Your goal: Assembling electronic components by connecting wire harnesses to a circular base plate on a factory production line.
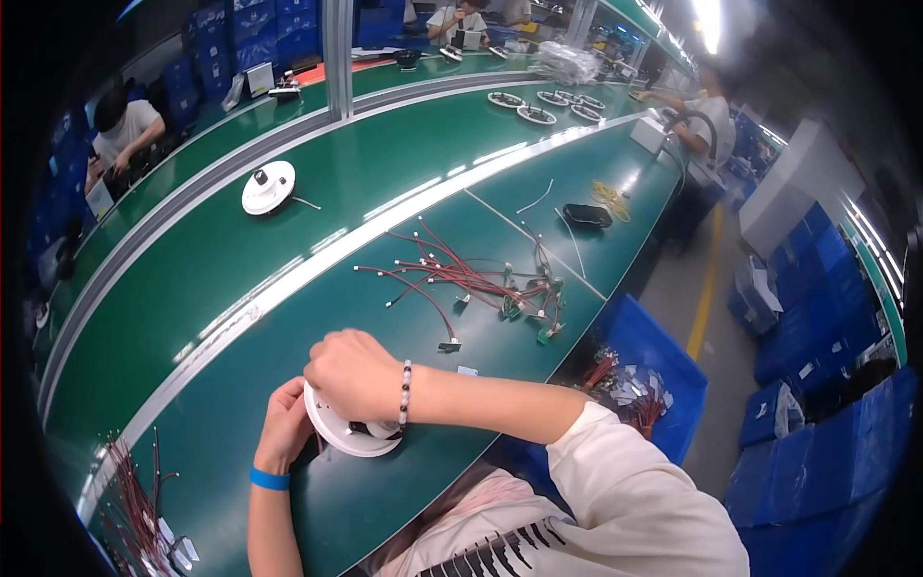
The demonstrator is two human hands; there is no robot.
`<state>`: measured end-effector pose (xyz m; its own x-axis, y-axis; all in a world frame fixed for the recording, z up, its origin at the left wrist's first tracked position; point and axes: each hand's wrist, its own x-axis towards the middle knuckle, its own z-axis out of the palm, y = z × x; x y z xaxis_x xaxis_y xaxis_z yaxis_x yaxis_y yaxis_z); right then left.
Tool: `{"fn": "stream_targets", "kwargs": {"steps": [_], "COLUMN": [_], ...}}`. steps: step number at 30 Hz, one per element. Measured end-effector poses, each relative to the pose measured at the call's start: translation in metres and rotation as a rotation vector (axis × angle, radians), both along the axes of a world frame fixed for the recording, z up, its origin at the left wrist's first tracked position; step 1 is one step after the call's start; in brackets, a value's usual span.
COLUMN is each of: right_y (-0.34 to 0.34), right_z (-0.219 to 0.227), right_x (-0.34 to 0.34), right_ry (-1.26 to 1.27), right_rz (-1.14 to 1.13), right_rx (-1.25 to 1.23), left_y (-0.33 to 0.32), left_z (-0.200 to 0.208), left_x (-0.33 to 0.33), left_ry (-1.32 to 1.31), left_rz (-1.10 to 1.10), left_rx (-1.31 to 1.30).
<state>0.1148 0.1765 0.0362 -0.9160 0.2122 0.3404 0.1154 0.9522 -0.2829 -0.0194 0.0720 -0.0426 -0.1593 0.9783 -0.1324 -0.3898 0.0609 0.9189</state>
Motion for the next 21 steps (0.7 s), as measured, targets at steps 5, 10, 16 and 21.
{"fn": "stream_targets", "kwargs": {"steps": [5, 10, 16, 21], "right_y": [0.037, 0.06, 0.054, 0.068], "right_z": [-0.014, -0.056, -0.049, -0.061], "right_x": [-0.025, -0.027, -0.033, -0.027], "right_ry": [0.196, -0.079, -0.287, -0.271], "right_rz": [0.09, 0.343, 0.341, 0.313], "right_rx": [-0.298, -0.92, -1.19, -1.457], "left_y": [-0.006, -0.041, -0.115, -0.115], "left_z": [0.012, 0.018, 0.021, 0.042], "left_x": [-0.002, -0.035, -0.077, -0.086], "left_ry": [0.083, 0.383, 0.621, 0.67], "left_rz": [0.059, 0.202, 0.354, 0.429], "left_rx": [-0.015, -0.17, -0.312, -0.437]}}
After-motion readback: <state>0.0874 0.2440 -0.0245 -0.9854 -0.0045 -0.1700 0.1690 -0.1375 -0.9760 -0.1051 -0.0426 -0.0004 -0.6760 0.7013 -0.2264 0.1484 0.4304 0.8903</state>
